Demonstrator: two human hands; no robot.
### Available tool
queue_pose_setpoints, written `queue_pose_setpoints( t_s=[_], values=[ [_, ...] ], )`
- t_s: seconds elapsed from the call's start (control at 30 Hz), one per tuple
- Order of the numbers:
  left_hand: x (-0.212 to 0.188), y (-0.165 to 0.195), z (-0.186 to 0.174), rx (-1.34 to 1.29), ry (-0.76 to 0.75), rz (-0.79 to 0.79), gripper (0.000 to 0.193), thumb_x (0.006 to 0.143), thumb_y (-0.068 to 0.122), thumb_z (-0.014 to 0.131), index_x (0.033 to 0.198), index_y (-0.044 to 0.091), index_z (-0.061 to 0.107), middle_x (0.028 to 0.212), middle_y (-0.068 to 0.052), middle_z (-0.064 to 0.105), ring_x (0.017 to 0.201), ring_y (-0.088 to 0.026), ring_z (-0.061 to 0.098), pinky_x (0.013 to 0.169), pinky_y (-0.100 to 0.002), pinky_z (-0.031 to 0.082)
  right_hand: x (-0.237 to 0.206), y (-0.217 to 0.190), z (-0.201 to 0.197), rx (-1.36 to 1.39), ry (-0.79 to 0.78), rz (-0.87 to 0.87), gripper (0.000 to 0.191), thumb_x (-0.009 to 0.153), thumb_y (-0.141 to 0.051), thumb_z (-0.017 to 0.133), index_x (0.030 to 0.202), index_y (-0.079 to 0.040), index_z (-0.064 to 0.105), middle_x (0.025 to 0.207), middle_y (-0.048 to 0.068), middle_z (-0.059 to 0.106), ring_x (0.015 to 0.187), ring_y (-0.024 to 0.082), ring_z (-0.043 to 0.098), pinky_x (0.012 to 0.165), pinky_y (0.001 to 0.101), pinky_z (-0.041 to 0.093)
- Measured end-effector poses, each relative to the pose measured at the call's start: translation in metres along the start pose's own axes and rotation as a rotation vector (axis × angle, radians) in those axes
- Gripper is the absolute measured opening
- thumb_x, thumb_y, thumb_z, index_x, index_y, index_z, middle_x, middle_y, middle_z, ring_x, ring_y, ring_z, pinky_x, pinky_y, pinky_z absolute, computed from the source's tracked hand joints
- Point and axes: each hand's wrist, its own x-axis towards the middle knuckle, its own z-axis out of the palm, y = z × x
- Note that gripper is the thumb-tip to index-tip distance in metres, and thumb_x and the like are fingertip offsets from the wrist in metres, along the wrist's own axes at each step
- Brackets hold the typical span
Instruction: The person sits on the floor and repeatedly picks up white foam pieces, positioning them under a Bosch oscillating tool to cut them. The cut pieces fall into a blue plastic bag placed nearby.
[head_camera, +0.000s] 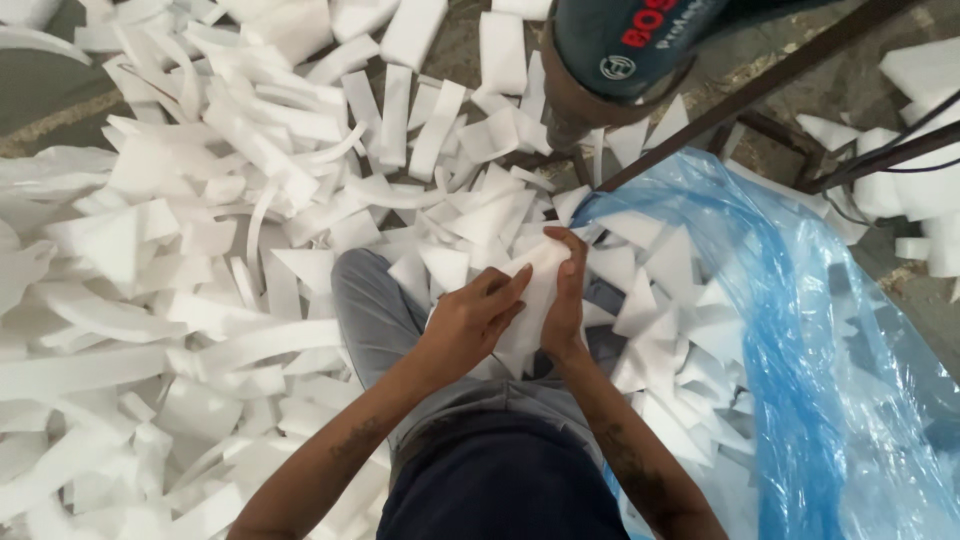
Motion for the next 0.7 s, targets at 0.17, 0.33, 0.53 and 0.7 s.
queue_pose_setpoints(
  t_s=[0.17,0.33,0.53,0.7],
  values=[
    [0.005,-0.024,0.013,-0.096,0.030,-0.323,0.050,0.094,0.019,0.072,0.141,0.007,0.060,0.108,-0.017,0.072,0.085,-0.027,0.071,0.077,-0.037,0.055,0.009,0.026,-0.008,0.395,0.077,0.366,0.056,0.112,-0.047,0.035,0.149,-0.007,0.048,0.123,0.013,0.055,0.108,0.022,0.051,0.097,0.0353,0.045],
    [0.002,-0.042,0.013,-0.155,0.119,-0.661,0.052,0.088,0.029,0.074,0.136,0.009,0.065,0.112,-0.014,0.076,0.083,-0.022,0.073,0.075,-0.035,0.058,-0.007,0.033,-0.024,0.166,-0.036,0.546,0.059,0.097,-0.034,0.050,0.151,-0.011,0.041,0.131,0.008,0.056,0.115,0.021,0.057,0.094,0.0400,0.051],
    [-0.020,-0.062,0.029,-0.235,0.193,-0.597,0.042,0.096,0.028,0.068,0.129,0.003,0.068,0.110,-0.014,0.076,0.095,-0.019,0.074,0.079,-0.031,0.059,-0.069,0.073,-0.052,0.129,-0.095,0.797,0.057,0.095,-0.027,0.054,0.149,-0.013,0.043,0.133,0.009,0.060,0.116,0.027,0.060,0.092,0.0454,0.055],
    [-0.042,-0.111,0.035,-0.563,0.358,-0.662,0.037,0.100,0.026,0.060,0.125,0.001,0.068,0.105,-0.011,0.077,0.095,-0.017,0.074,0.077,-0.031,0.060,-0.063,0.049,-0.103,0.893,0.428,0.954,0.055,0.099,-0.035,0.063,0.141,-0.003,0.049,0.129,0.018,0.056,0.111,0.034,0.058,0.093,0.0454,0.054]
  ],
)
